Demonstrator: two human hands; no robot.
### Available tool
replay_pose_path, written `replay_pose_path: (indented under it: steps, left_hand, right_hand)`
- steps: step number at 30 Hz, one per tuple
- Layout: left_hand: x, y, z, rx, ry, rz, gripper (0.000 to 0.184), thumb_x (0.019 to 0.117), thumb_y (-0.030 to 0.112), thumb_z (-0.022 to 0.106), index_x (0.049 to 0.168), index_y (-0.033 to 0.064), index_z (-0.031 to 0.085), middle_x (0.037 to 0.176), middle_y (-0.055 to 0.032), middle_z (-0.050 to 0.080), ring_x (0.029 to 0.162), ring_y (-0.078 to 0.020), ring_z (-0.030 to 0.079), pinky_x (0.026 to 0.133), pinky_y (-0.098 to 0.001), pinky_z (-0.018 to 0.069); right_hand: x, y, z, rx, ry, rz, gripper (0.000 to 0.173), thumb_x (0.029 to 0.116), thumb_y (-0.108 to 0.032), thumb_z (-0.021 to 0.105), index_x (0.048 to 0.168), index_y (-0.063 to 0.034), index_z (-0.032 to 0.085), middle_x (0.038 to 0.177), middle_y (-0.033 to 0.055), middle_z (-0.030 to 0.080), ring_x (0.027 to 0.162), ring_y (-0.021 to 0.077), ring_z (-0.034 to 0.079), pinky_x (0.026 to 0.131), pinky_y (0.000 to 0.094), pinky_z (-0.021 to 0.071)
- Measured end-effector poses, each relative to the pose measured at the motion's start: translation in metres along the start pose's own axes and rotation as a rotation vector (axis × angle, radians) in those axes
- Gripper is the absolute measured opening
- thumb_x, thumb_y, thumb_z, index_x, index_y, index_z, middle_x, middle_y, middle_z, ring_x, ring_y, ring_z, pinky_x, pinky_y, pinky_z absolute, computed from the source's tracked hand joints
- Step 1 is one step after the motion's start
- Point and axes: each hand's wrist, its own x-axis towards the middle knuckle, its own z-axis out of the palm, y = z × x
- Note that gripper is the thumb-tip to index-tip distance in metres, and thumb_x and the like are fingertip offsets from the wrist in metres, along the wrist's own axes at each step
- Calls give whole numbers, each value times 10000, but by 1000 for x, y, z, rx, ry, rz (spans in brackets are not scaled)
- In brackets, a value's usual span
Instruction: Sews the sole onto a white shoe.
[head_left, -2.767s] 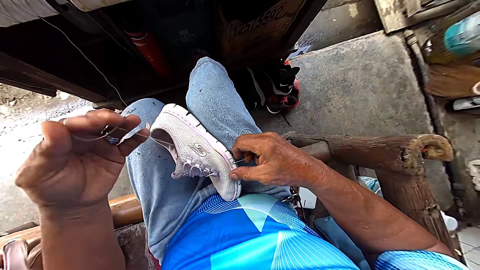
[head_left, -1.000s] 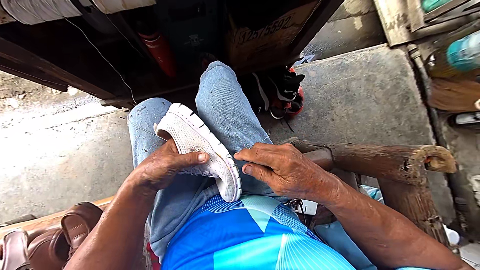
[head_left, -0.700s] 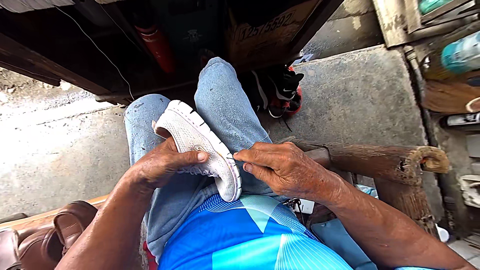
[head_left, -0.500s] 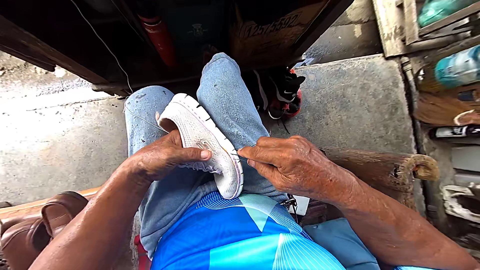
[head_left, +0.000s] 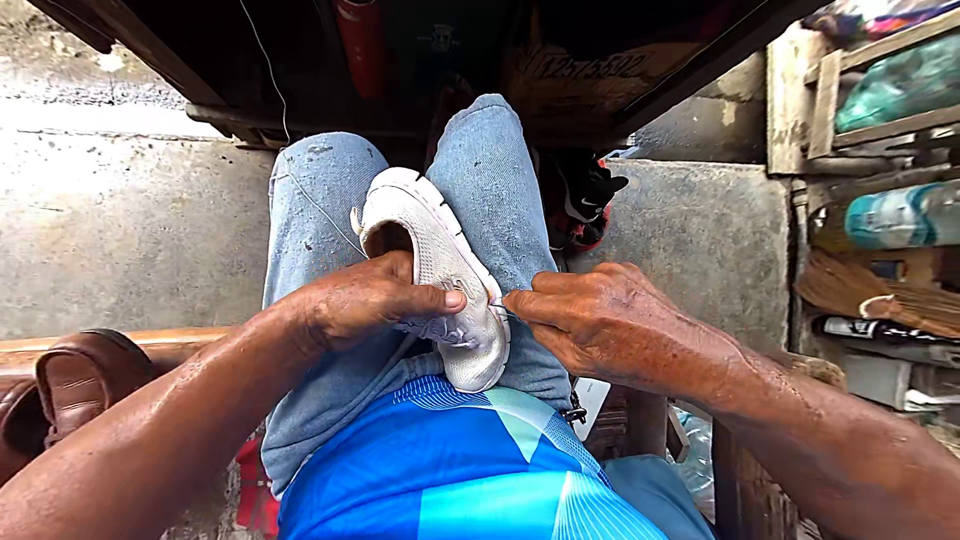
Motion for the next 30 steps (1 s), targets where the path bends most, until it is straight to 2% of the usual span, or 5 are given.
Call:
replay_pose_path:
  steps: [13, 19, 22, 26, 30]
  left_hand:
    - [4, -11, 3, 117, 50, 99, 149, 981, 101, 612, 955, 69, 755, 893, -52, 759, 815, -100, 725, 764, -264, 611]
    - [5, -9, 4, 133, 64, 95, 144, 987, 101, 606, 958, 70, 744, 884, -45, 753, 804, -92, 718, 755, -255, 606]
    - [1, -8, -2, 116, 63, 111, 130, 968, 93, 618, 961, 82, 748, 884, -42, 759, 802, -93, 723, 749, -258, 611]
    - [-12, -10, -17, 141, 29, 187, 132, 943, 119, 676, 1062, 110, 732, 965, -50, 763, 879, -129, 736, 812, -301, 627]
    - [-16, -16, -27, 132, 0, 256, 181, 922, 160, 723, 1101, 177, 738, 993, -10, 767, 911, -100, 733, 836, -285, 621]
  right_hand:
    - [19, 4, -1, -54, -163, -26, 103, 921, -184, 603, 893, -146, 695, 670, -5, 527, 550, 164, 542, 465, 337, 390]
    - [24, 2, 11, -81, -92, -54, 94, 895, -159, 607, 883, -122, 692, 667, 24, 535, 537, 198, 552, 447, 359, 395]
    - [19, 4, 5, 38, -35, -44, 130, 918, -174, 584, 877, -128, 699, 689, -6, 564, 574, 150, 569, 472, 335, 414]
    - [4, 22, -10, 488, -28, 158, 329, 990, -425, 612, 1094, -135, 728, 757, -93, 625, 648, -9, 565, 581, 210, 505]
    - [-41, 48, -2, 668, 147, 473, 418, 1088, -374, 425, 1061, -84, 725, 750, -47, 629, 600, 29, 565, 546, 214, 505]
